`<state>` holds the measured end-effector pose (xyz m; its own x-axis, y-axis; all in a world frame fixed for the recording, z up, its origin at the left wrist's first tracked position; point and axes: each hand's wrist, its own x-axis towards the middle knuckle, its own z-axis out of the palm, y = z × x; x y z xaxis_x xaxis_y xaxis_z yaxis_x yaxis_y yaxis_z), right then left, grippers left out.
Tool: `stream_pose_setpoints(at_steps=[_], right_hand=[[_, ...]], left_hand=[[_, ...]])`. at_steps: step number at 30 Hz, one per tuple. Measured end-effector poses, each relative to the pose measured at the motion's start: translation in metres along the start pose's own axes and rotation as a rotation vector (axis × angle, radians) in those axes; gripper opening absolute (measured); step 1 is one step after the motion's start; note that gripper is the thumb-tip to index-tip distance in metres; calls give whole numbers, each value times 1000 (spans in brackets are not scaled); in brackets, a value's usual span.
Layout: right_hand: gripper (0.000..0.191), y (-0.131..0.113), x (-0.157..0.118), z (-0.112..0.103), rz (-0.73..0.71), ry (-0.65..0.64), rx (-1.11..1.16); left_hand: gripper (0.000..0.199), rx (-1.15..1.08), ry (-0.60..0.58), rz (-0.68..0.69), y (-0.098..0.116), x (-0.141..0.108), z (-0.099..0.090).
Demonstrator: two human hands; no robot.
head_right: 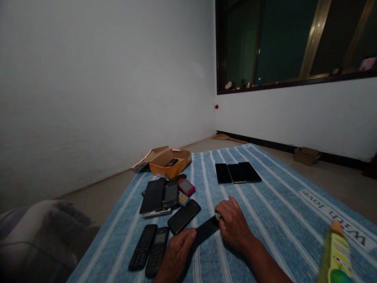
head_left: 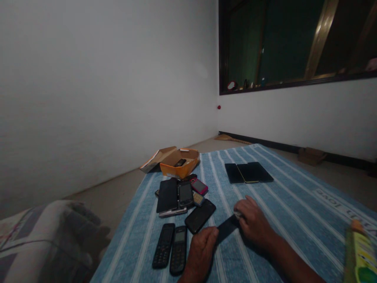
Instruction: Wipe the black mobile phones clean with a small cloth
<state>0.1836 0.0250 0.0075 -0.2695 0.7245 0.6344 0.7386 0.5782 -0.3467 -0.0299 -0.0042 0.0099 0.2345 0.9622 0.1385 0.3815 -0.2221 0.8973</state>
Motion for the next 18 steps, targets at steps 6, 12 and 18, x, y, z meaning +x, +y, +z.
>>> stream_pose_setpoints(at_steps=[6, 12, 18], right_hand=[[31, -29, -3, 13, -95, -30, -1], [29, -58, -4, 30, -140, -27, 44], [39, -65, -4, 36, -132, -14, 82]], left_hand=[[47, -22, -7, 35, -1, 0, 1], [46, -54, -19, 37, -6, 1, 2], [44, -61, -33, 27, -6, 0, 0]])
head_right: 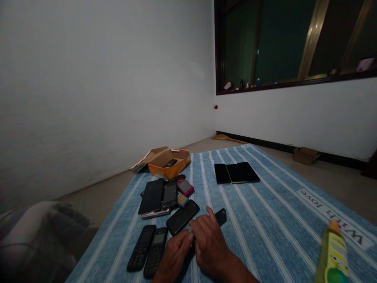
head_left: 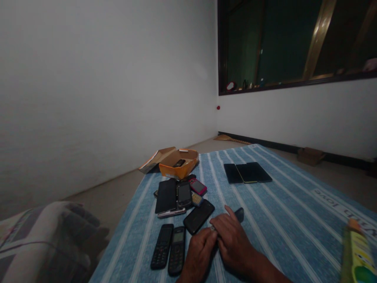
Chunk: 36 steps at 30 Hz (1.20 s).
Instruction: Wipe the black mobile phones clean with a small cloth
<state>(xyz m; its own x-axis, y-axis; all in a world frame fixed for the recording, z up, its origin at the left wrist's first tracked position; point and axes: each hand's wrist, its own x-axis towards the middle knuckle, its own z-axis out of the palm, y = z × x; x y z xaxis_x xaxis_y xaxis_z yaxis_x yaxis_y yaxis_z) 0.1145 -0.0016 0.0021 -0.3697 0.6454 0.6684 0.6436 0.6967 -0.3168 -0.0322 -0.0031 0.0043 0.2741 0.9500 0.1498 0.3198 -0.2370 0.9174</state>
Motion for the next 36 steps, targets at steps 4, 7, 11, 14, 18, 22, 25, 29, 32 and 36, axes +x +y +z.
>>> stream_pose_setpoints(at_steps=[4, 7, 11, 14, 18, 22, 25, 29, 32, 36], right_hand=[[43, -3, 0, 1, -18, -8, 27], [42, -6, 0, 2, -28, -28, 43], [44, -7, 0, 1, -24, -39, 38], [41, -7, 0, -1, -17, -58, 21], [40, -8, 0, -3, -8, -90, -4], [38, -8, 0, -2, -9, -83, -10], [33, -7, 1, -3, 6, -97, 1], [31, -6, 1, -4, 4, -104, 8], [34, -5, 1, -5, -9, -107, 23], [52, -3, 1, -4, -29, -84, 19]], left_hand=[[40, 23, 12, 8, 3, -2, 0], [40, 36, 32, 24, 2, -2, 0], [39, 49, 49, 46, -3, -2, 0], [38, 66, 73, 65, -6, -2, 1], [35, 72, 82, 92, -7, -3, 0], [34, 85, 85, 84, -4, -4, 0], [35, 93, 81, 88, -2, -4, 0], [35, 82, 118, 88, 1, -5, -1], [31, 53, 190, 57, 0, -5, -3], [40, 111, 312, 108, -9, -6, -4]])
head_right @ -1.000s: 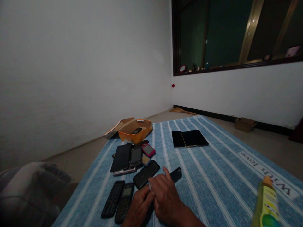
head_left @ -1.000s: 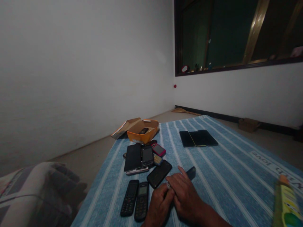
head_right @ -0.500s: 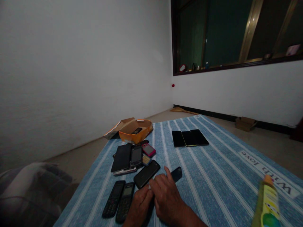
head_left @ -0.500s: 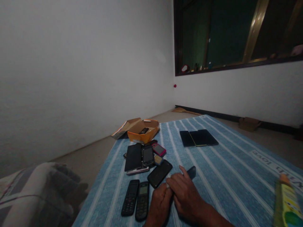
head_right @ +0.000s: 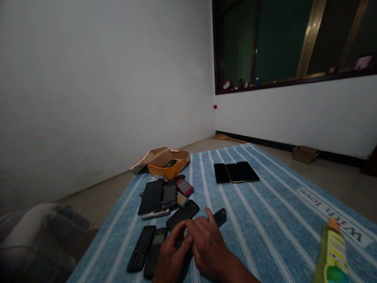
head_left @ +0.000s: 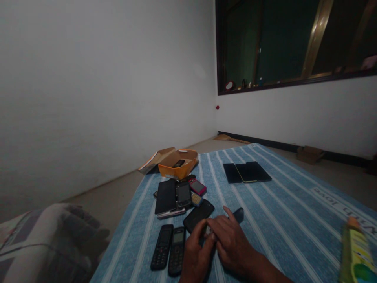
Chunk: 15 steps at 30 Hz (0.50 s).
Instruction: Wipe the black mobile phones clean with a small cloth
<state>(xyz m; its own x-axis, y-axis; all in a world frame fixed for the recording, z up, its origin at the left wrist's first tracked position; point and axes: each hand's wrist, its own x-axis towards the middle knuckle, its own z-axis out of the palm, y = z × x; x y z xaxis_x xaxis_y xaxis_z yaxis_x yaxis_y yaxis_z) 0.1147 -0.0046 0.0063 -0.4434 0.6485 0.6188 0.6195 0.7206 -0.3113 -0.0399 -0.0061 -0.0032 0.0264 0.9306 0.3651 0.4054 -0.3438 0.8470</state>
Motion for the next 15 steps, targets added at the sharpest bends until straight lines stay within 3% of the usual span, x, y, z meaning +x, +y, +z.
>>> stream_pose_setpoints(at_steps=[3, 8, 15], right_hand=[[65, 1, -1, 3, -16, 57, -40], [69, 2, -3, 7, -26, 102, -62], [66, 3, -4, 7, -23, 86, -40]], left_hand=[[37, 71, 26, 177, -4, -2, 1], [35, 200, 48, 528, 2, -1, 1], [27, 242, 95, 642, 21, 2, -1]])
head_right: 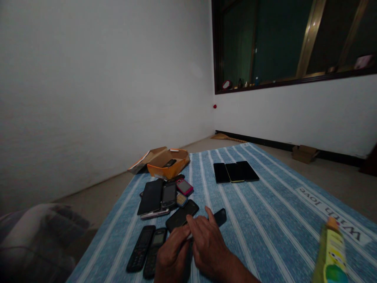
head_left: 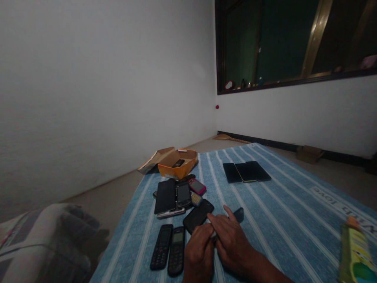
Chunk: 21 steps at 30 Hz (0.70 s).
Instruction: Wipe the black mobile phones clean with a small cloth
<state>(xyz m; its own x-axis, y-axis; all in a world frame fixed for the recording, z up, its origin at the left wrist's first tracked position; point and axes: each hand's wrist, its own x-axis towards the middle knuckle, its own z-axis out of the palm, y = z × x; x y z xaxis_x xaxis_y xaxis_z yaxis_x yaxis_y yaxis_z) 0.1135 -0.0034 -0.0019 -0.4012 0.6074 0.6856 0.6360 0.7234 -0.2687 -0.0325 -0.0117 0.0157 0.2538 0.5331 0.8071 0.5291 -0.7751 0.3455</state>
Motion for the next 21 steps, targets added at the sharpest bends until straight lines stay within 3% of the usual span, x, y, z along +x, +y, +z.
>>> stream_pose_setpoints(at_steps=[8, 17, 21], right_hand=[[43, -3, 3, -7, 53, -109, 42], [40, -4, 4, -7, 68, -103, 57], [55, -1, 2, -2, 43, -56, 32]], left_hand=[[18, 42, 13, -24, 0, 4, -4], [19, 64, 22, -45, 0, 3, -5], [26, 51, 0, -10, -1, 3, -4]])
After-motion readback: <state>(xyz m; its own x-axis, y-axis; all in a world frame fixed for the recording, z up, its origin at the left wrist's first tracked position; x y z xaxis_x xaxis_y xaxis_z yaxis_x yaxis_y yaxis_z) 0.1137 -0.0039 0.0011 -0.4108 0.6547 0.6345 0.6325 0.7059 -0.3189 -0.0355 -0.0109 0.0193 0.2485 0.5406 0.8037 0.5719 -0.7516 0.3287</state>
